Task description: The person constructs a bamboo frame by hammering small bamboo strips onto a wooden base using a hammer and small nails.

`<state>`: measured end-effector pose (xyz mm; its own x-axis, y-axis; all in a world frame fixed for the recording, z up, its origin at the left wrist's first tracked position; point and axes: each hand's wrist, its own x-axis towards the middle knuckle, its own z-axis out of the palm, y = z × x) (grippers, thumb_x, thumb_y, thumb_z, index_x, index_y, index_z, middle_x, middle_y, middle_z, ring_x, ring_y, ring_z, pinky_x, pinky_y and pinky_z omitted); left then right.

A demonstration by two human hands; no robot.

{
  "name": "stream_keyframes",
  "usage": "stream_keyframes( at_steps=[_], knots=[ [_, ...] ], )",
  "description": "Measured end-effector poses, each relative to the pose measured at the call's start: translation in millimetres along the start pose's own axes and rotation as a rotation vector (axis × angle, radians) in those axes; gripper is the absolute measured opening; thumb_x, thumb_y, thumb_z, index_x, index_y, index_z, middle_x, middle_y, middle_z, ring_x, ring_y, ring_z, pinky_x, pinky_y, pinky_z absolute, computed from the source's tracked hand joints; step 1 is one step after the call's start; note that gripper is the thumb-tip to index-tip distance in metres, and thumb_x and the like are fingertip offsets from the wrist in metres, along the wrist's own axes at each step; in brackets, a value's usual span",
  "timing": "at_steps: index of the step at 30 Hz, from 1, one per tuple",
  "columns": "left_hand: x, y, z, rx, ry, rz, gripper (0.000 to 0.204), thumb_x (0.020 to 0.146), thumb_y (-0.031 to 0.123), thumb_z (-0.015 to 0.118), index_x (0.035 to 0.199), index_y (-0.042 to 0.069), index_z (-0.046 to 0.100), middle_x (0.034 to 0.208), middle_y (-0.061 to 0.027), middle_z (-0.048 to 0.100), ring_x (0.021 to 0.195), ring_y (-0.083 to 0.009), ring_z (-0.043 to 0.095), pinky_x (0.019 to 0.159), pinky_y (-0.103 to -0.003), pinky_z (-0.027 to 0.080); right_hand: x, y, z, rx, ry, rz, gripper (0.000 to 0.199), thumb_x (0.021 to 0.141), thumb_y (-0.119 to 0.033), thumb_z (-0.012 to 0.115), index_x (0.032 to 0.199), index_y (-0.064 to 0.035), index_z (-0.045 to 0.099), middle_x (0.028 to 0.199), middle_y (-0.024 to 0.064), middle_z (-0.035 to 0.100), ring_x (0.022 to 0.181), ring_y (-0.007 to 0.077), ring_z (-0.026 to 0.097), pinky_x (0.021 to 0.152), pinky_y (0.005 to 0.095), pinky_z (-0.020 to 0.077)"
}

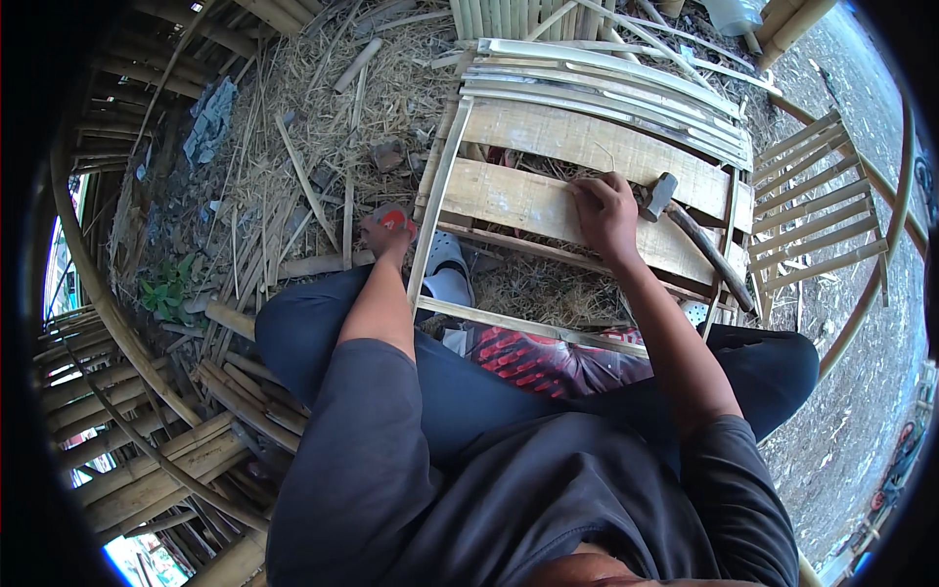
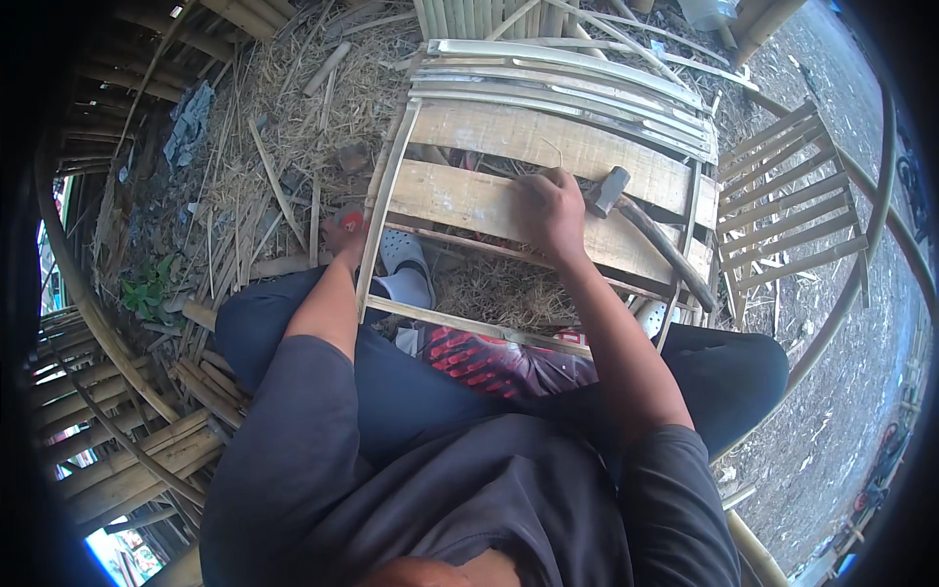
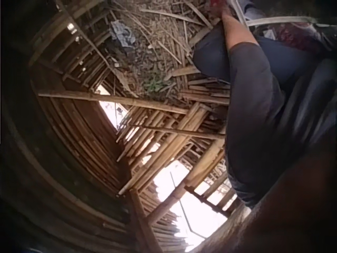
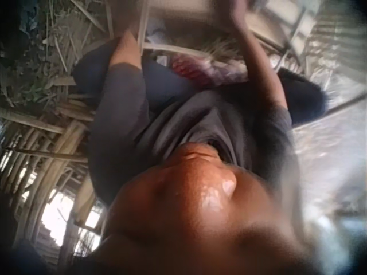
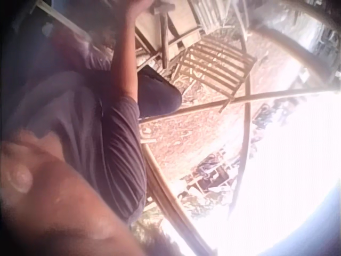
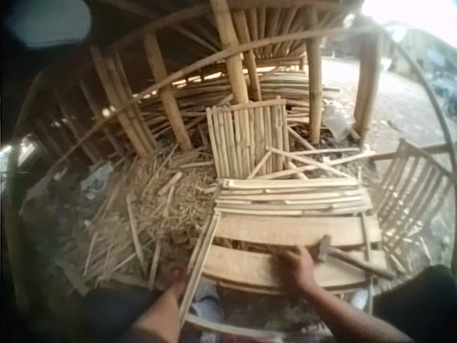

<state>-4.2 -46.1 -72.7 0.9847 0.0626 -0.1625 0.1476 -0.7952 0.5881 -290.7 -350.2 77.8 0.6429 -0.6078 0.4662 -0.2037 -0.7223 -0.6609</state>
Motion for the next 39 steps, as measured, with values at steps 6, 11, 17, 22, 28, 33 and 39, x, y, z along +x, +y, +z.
stream_keyframes(
  at_steps=[6,11,17,22,28,33,39],
  knots=[
    [12.4,-21.6,21.9,0.073,-0.159,0.022,0.076,0.066,0.011,0.085,0.132,0.003,0.047,0.133,-0.0259,0.053,0.125,-0.0404,0.055,0.106,-0.045,0.048,4.1,-0.6,3.6,-0.044,-0.028,0.028,0.016,0.084,-0.013,0.078,0.097,-0.0040,0.077,0.092,0.0122,0.068,0.085,0.0310,0.067,0.077,0.0388,0.0545],
    [19.2,-36.8,30.9,0.217,-0.459,0.037,0.058,0.070,0.012,0.081,0.122,0.004,0.057,0.125,-0.0245,0.060,0.117,-0.0385,0.061,0.100,-0.045,0.051,3.9,4.0,1.3,-0.032,-0.049,0.056,0.017,0.083,-0.016,0.077,0.096,-0.0051,0.075,0.092,0.0134,0.067,0.090,0.0342,0.065,0.082,0.0436,0.0533],
    [39.0,-45.9,14.2,0.240,-0.349,0.103,0.037,0.075,0.013,0.077,0.111,0.006,0.070,0.115,-0.0229,0.068,0.107,-0.0363,0.068,0.094,-0.045,0.054,7.0,-5.3,1.1,0.006,-0.047,0.065,0.017,0.082,-0.015,0.076,0.096,-0.0058,0.073,0.092,0.0135,0.067,0.091,0.0351,0.064,0.082,0.0447,0.0527],
    [14.2,-17.8,10.2,0.210,-0.160,0.245,0.019,0.080,0.015,0.073,0.096,0.008,0.080,0.103,-0.0210,0.075,0.096,-0.0342,0.074,0.087,-0.046,0.057,1.7,6.5,-0.9,-0.018,-0.020,0.015,0.017,0.084,-0.014,0.076,0.096,-0.0031,0.073,0.091,0.0144,0.066,0.086,0.0344,0.066,0.078,0.0416,0.0536],
    [11.2,-14.7,0.5,0.352,-0.112,0.077,0.027,0.080,0.020,0.075,0.103,0.007,0.077,0.107,-0.0218,0.073,0.100,-0.0345,0.073,0.089,-0.046,0.057,2.5,3.1,-0.3,-0.003,-0.022,0.006,0.016,0.083,-0.012,0.075,0.096,-0.0031,0.073,0.090,0.0145,0.066,0.085,0.0339,0.066,0.078,0.0412,0.0536],
    [21.9,-39.3,12.6,0.317,-0.164,-0.052,0.032,0.079,0.020,0.076,0.107,0.005,0.075,0.109,-0.0217,0.073,0.100,-0.0346,0.073,0.088,-0.045,0.057,2.8,1.6,1.2,0.033,-0.011,0.005,0.013,0.083,-0.012,0.074,0.092,-0.0027,0.071,0.089,0.0143,0.066,0.084,0.0326,0.066,0.076,0.0403,0.0535],
    [23.4,-39.5,23.2,0.253,-0.098,-0.056,0.038,0.079,0.021,0.077,0.112,0.003,0.072,0.111,-0.0216,0.072,0.100,-0.0347,0.073,0.087,-0.045,0.057,-0.2,6.4,-2.3,0.015,-0.098,0.068,0.014,0.082,-0.016,0.075,0.086,-0.0044,0.070,0.091,0.0142,0.065,0.091,0.0356,0.063,0.082,0.0443,0.0523]
  ],
)
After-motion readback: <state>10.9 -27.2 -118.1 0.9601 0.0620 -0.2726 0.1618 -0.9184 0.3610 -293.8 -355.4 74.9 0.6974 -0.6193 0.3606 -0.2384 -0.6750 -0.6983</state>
